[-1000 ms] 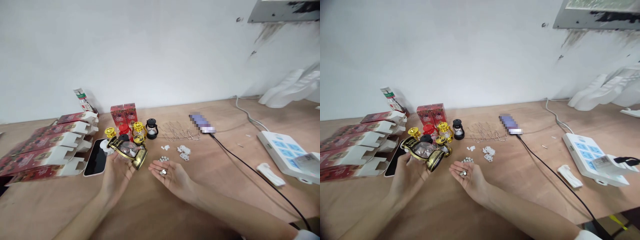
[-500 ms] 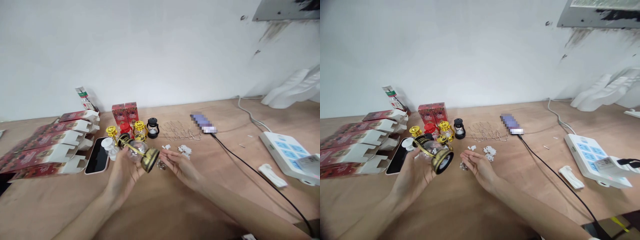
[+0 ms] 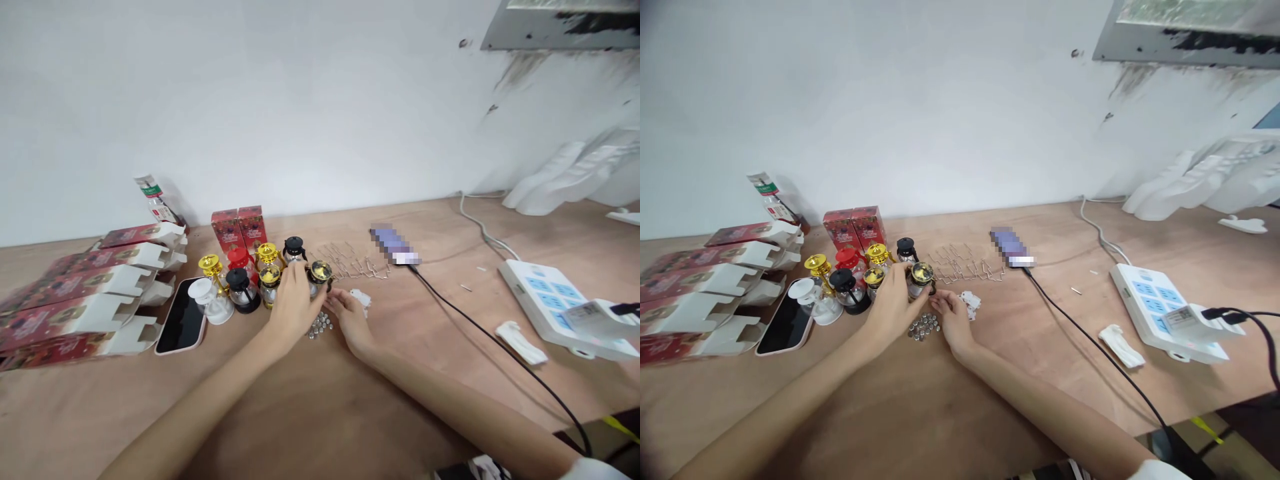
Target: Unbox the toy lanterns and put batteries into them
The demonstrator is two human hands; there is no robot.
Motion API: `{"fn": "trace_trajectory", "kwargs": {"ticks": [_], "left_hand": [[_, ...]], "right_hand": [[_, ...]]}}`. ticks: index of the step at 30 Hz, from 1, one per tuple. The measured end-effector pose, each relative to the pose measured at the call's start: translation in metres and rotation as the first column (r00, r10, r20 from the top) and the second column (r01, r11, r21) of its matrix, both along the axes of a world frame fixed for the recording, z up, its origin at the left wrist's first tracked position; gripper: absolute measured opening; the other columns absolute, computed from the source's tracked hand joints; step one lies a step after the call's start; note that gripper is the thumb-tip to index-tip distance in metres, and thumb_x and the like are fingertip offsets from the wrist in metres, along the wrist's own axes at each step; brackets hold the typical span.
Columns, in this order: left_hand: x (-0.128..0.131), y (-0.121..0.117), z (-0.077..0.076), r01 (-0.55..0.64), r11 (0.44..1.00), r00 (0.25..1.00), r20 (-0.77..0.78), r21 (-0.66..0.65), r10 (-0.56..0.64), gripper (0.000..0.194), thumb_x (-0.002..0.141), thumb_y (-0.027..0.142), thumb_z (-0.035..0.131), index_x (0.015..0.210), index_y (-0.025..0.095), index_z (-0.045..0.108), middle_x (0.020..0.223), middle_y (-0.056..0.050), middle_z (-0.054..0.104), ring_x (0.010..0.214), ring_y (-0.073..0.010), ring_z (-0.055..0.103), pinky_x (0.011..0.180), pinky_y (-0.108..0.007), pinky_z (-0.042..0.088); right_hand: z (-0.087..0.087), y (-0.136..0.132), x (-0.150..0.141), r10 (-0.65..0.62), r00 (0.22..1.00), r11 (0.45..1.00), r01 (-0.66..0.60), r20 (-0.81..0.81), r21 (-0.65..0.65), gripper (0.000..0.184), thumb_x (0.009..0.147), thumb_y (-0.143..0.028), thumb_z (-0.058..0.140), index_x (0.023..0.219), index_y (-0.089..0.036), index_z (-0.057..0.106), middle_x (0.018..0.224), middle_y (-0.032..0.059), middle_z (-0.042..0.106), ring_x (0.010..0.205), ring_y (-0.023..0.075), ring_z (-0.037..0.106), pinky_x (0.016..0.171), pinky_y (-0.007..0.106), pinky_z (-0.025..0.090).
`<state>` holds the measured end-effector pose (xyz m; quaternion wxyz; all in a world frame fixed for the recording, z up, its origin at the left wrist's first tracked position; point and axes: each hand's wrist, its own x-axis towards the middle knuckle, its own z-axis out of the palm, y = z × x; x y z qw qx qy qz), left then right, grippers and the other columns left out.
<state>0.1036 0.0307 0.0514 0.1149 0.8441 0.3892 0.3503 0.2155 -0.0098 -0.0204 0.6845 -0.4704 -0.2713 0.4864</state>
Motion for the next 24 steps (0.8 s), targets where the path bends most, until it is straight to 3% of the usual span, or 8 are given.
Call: {"fn": "trace_trajectory", "kwargs": {"ticks": [4,9,13,17,20,24], "left_hand": [[0.009,0.001,-0.001,-0.022,0.995,0.984,-0.175,0.095,0.038,0.033,0.084,0.017,0.05,0.115,0.014,0.041,0.107,-0.014,0.053,0.103,-0.0286,0.055,0.082,-0.039,0.049],[0.014,0.007,-0.003,-0.066,0.973,0.923,-0.356,0.222,0.144,0.019,0.081,0.016,0.053,0.1,0.013,0.05,0.098,-0.012,0.058,0.096,-0.0262,0.058,0.076,-0.033,0.049],[0.012,0.013,-0.003,-0.04,0.926,0.9,-0.389,0.375,0.196,0.019,0.084,0.021,0.053,0.1,0.011,0.054,0.095,-0.013,0.063,0.094,-0.0265,0.059,0.086,-0.039,0.044],[0.007,0.016,-0.002,-0.054,0.9,0.902,-0.365,0.432,0.23,0.031,0.087,0.022,0.05,0.117,0.015,0.052,0.104,-0.014,0.065,0.111,-0.0298,0.054,0.095,-0.051,0.035],[0.003,0.016,0.001,-0.096,0.895,0.888,-0.369,0.436,0.276,0.033,0.087,0.022,0.048,0.12,0.018,0.051,0.108,-0.015,0.065,0.116,-0.0321,0.05,0.097,-0.062,0.026],[0.0,0.017,0.011,-0.111,0.899,0.862,-0.409,0.423,0.298,0.024,0.087,0.023,0.049,0.107,0.015,0.059,0.103,-0.017,0.066,0.108,-0.0327,0.054,0.096,-0.063,0.025]], "right_hand": [[-0.003,0.0,-0.005,0.008,0.999,1.0,-0.009,0.034,0.029,0.015,0.07,-0.027,0.064,0.083,-0.019,0.064,0.091,0.0025,0.068,0.098,0.0177,0.061,0.097,0.035,0.043],[-0.009,-0.003,-0.005,0.025,0.993,1.0,-0.027,0.113,0.013,0.018,0.071,-0.032,0.059,0.081,-0.019,0.065,0.088,0.0052,0.07,0.091,0.0211,0.064,0.094,0.039,0.045],[-0.01,-0.007,-0.005,0.019,0.972,1.0,-0.021,0.235,0.006,0.017,0.075,-0.027,0.052,0.078,-0.02,0.067,0.085,0.0046,0.07,0.085,0.0205,0.064,0.091,0.04,0.046],[-0.005,-0.01,-0.005,0.039,0.924,0.998,-0.053,0.381,0.025,0.022,0.074,-0.015,0.049,0.075,-0.021,0.07,0.079,0.0029,0.068,0.081,0.0199,0.062,0.087,0.039,0.046],[-0.002,-0.01,-0.004,0.081,0.853,0.989,-0.135,0.515,0.067,0.032,0.072,-0.005,0.043,0.073,-0.022,0.071,0.087,0.004,0.068,0.087,0.0196,0.062,0.088,0.037,0.046],[-0.003,-0.008,-0.003,0.121,0.643,0.959,-0.272,0.756,0.078,0.037,0.073,0.0,0.039,0.082,-0.019,0.07,0.102,0.0091,0.068,0.099,0.021,0.063,0.09,0.038,0.047]]}}
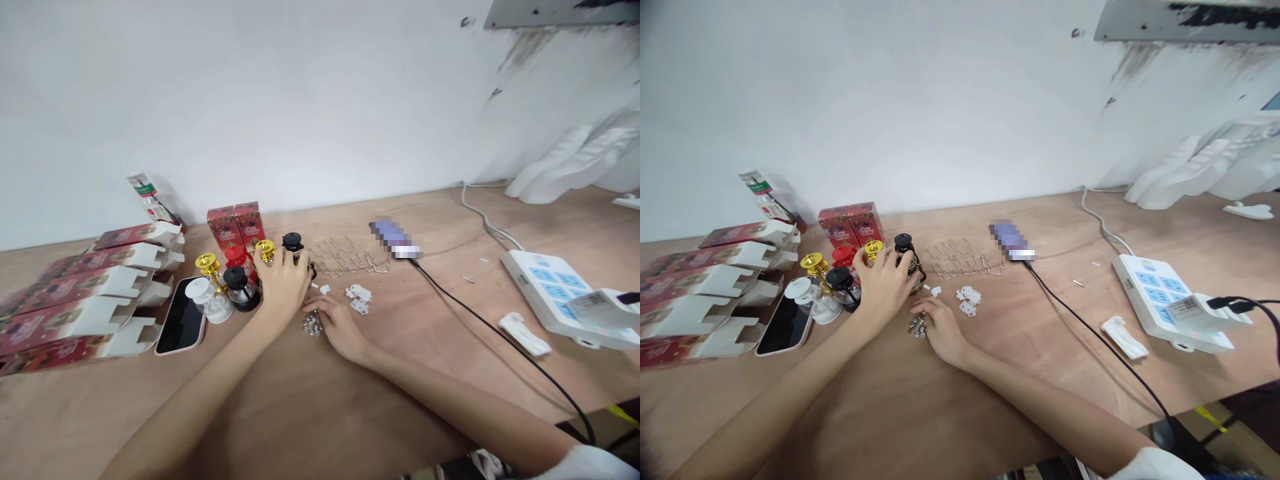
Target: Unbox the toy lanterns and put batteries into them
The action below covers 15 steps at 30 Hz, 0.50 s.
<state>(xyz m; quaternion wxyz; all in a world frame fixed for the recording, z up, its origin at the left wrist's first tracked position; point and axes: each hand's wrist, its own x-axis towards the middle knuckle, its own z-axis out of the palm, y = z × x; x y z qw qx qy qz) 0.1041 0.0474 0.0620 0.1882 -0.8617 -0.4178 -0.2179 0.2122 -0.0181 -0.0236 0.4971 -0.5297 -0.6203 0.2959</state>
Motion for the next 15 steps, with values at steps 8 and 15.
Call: {"fn": "trace_trajectory", "kwargs": {"ticks": [8,15], "left_hand": [[-0.005,0.004,0.003,-0.023,1.0,0.999,-0.032,0.008,0.023,0.024,0.085,0.026,0.053,0.105,0.016,0.06,0.097,-0.015,0.068,0.101,-0.0334,0.056,0.092,-0.062,0.031],[-0.022,0.014,-0.012,0.142,0.953,0.989,-0.012,0.267,-0.144,0.034,0.086,0.031,0.056,0.118,0.018,0.056,0.117,-0.017,0.063,0.106,-0.0331,0.057,0.088,-0.053,0.039]], "right_hand": [[0.007,-0.003,0.006,-0.003,0.981,0.999,-0.006,0.195,0.044,0.041,0.082,-0.006,0.034,0.106,-0.022,0.063,0.103,0.0049,0.07,0.104,0.0209,0.063,0.086,0.039,0.051],[0.006,0.02,0.03,-0.086,0.774,0.981,-0.042,0.627,0.187,0.04,0.082,-0.004,0.037,0.114,-0.014,0.059,0.113,0.0123,0.066,0.13,0.0242,0.04,0.103,0.046,0.039]]}}
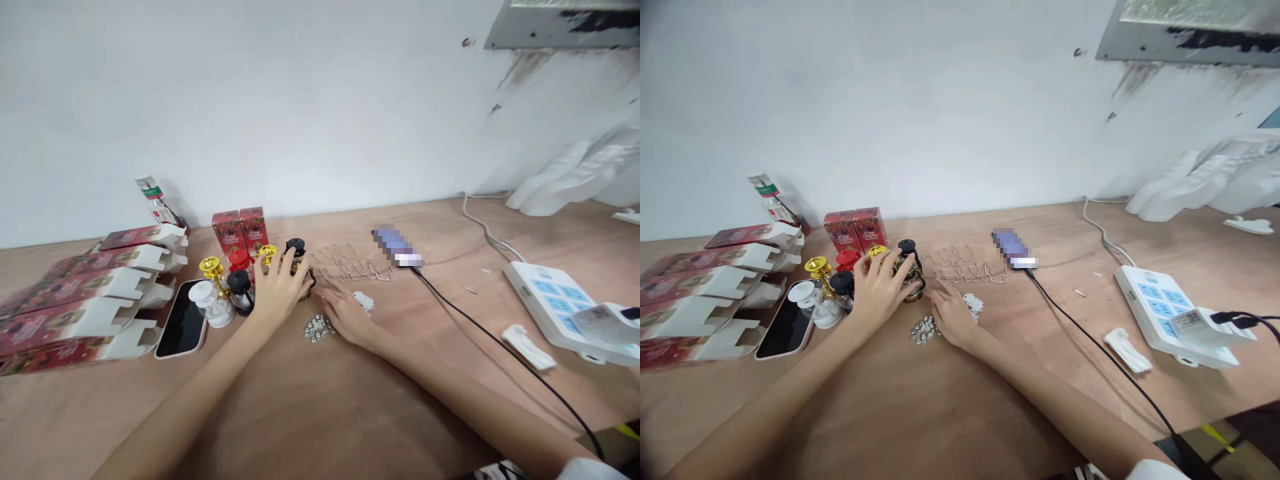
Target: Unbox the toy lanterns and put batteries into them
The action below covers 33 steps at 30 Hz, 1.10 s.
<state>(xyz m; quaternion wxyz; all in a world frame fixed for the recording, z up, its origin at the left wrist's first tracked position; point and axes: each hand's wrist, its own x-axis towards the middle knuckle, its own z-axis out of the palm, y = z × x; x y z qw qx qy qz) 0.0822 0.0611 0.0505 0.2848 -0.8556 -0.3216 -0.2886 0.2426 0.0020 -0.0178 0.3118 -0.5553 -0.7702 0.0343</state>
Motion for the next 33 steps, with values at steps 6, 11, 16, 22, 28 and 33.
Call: {"fn": "trace_trajectory", "kwargs": {"ticks": [6,11,16,22,28,33], "left_hand": [[-0.034,-0.011,-0.018,0.559,0.81,0.824,-0.231,0.177,-0.518,0.018,0.088,0.011,0.048,0.1,0.016,0.061,0.104,-0.008,0.068,0.101,-0.0177,0.06,0.092,-0.032,0.042],[-0.058,-0.018,-0.045,0.422,0.883,0.845,-0.264,-0.205,-0.465,0.022,0.091,0.008,0.038,0.084,0.016,0.057,0.08,-0.005,0.064,0.071,-0.0153,0.058,0.063,-0.026,0.047],[-0.062,-0.011,-0.061,0.238,0.929,0.932,-0.204,-0.283,-0.301,0.026,0.089,0.004,0.033,0.086,0.015,0.057,0.082,-0.007,0.06,0.077,-0.0191,0.058,0.065,-0.029,0.05],[-0.062,-0.013,-0.064,0.181,0.905,0.966,-0.104,-0.384,-0.237,0.018,0.087,0.007,0.042,0.081,0.014,0.057,0.08,-0.007,0.058,0.078,-0.0201,0.056,0.07,-0.031,0.05],[-0.067,-0.021,-0.063,0.204,0.857,0.964,-0.056,-0.473,-0.26,0.013,0.086,0.01,0.046,0.081,0.015,0.057,0.083,-0.006,0.059,0.08,-0.0191,0.054,0.073,-0.03,0.049],[-0.068,-0.024,-0.066,0.224,0.846,0.966,-0.006,-0.483,-0.259,0.011,0.083,0.01,0.049,0.078,0.016,0.056,0.081,-0.004,0.059,0.078,-0.0175,0.054,0.068,-0.027,0.048]], "right_hand": [[-0.003,-0.002,0.005,-0.056,0.989,0.995,0.045,0.136,0.084,0.028,0.086,-0.009,0.039,0.101,-0.013,0.062,0.102,0.0158,0.068,0.122,0.0274,0.047,0.099,0.047,0.042],[-0.003,-0.002,0.01,-0.094,0.995,0.976,0.098,-0.029,0.197,0.023,0.09,-0.014,0.039,0.091,-0.02,0.062,0.09,0.0091,0.068,0.105,0.024,0.056,0.084,0.038,0.049],[0.02,0.006,0.013,-0.096,0.978,0.938,0.151,-0.185,0.313,0.014,0.09,-0.025,0.048,0.083,-0.024,0.06,0.08,0.0042,0.067,0.083,0.0225,0.057,0.077,0.036,0.046],[0.095,0.051,-0.006,-0.081,0.989,0.907,0.125,-0.125,0.403,0.017,0.09,-0.028,0.045,0.081,-0.022,0.058,0.081,0.0052,0.065,0.083,0.0231,0.054,0.078,0.038,0.042],[0.152,0.146,-0.056,0.031,0.945,0.993,-0.066,0.326,0.098,0.035,0.084,-0.018,0.053,0.119,-0.016,0.05,0.124,0.011,0.056,0.116,0.0278,0.044,0.094,0.043,0.034],[0.148,0.202,-0.085,0.049,0.916,0.999,-0.046,0.398,-0.017,0.066,0.063,-0.027,0.079,0.12,-0.009,0.05,0.119,0.0192,0.059,0.112,0.0334,0.051,0.09,0.044,0.04]]}}
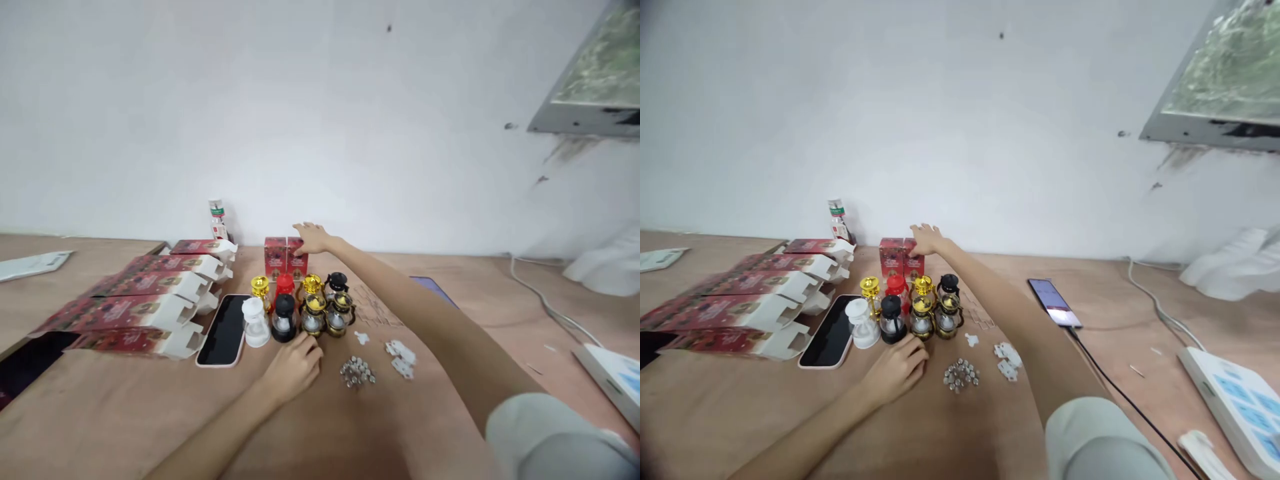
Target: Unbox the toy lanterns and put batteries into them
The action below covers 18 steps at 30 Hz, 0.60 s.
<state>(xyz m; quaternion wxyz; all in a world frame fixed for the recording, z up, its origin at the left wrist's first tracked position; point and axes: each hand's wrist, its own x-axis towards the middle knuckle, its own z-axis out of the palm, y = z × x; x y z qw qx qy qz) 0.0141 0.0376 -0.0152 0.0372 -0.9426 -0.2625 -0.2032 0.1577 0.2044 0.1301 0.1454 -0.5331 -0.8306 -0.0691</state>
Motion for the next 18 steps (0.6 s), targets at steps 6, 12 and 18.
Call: {"fn": "trace_trajectory", "kwargs": {"ticks": [6,12,18], "left_hand": [[-0.007,-0.004,-0.004,-0.008,1.0,0.999,0.045,-0.024,0.009,0.011,0.082,0.011,0.049,0.076,0.017,0.056,0.076,-0.003,0.059,0.073,-0.0167,0.053,0.065,-0.027,0.045],[-0.021,-0.015,0.004,0.037,0.985,0.986,0.164,-0.167,-0.009,0.011,0.083,0.017,0.047,0.082,0.018,0.057,0.073,-0.002,0.058,0.071,-0.0159,0.054,0.067,-0.027,0.045],[-0.027,-0.032,-0.003,0.323,0.578,0.851,0.497,-0.749,0.168,0.05,0.066,0.034,0.071,0.11,0.02,0.052,0.087,-0.002,0.061,0.071,-0.0131,0.055,0.066,-0.026,0.047]], "right_hand": [[0.001,-0.005,0.018,0.021,1.0,0.999,-0.021,-0.013,0.032,0.045,0.06,-0.031,0.08,0.095,-0.01,0.061,0.097,0.0163,0.065,0.096,0.0317,0.059,0.085,0.041,0.044],[0.012,-0.096,0.077,0.087,0.858,0.915,0.132,-0.507,0.381,0.055,0.076,-0.04,0.066,0.12,-0.015,0.045,0.115,0.0149,0.055,0.105,0.029,0.054,0.09,0.045,0.044],[-0.06,-0.233,0.066,0.054,0.413,0.966,0.208,-0.909,0.152,0.03,0.086,-0.044,0.053,0.109,-0.024,0.05,0.1,0.0066,0.061,0.091,0.0213,0.06,0.073,0.033,0.053]]}}
